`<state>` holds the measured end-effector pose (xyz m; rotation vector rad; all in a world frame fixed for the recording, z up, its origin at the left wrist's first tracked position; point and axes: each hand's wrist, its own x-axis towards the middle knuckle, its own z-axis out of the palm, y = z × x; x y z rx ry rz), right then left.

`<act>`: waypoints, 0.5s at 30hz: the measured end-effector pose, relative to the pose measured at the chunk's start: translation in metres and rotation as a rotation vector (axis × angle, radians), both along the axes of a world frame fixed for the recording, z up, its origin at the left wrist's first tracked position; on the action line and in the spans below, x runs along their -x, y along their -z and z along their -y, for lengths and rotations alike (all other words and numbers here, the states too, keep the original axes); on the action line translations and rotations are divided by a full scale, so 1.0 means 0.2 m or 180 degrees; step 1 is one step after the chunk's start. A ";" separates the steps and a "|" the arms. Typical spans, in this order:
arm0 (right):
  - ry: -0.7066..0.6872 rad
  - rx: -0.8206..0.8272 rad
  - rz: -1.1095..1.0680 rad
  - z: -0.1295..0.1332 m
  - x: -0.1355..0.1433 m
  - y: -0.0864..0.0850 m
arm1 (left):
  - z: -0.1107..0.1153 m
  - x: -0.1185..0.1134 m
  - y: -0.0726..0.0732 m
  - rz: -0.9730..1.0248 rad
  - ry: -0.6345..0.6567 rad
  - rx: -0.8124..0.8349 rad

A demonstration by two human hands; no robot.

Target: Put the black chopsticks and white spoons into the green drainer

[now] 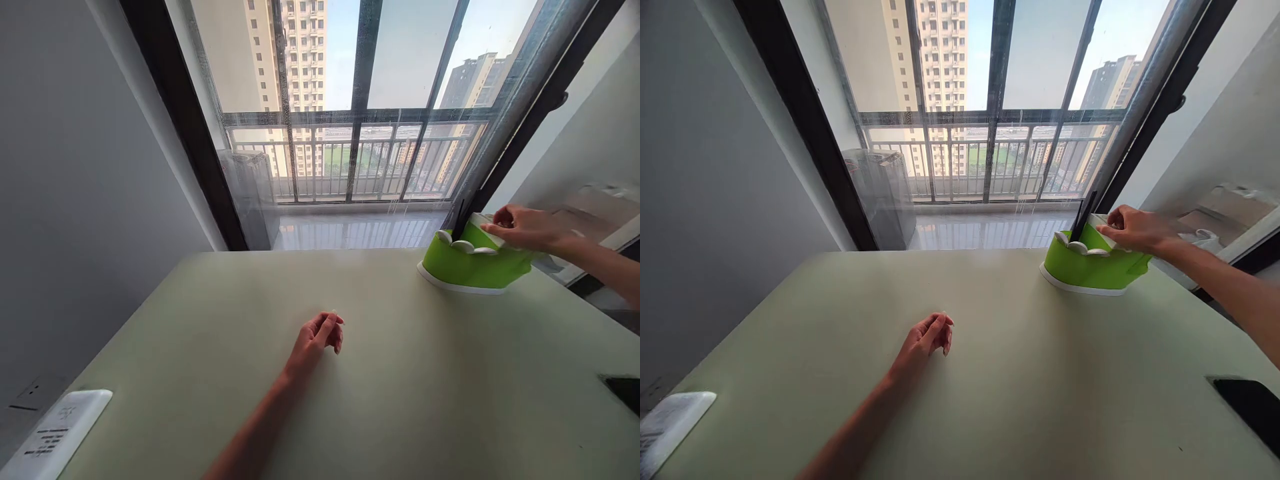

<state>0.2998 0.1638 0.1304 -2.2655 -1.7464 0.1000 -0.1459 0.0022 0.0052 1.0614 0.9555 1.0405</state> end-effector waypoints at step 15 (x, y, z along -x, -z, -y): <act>-0.1375 -0.0263 -0.1761 0.89 0.53 0.46 | -0.01 0.00 0.01 -0.0065 0.0036 -0.0042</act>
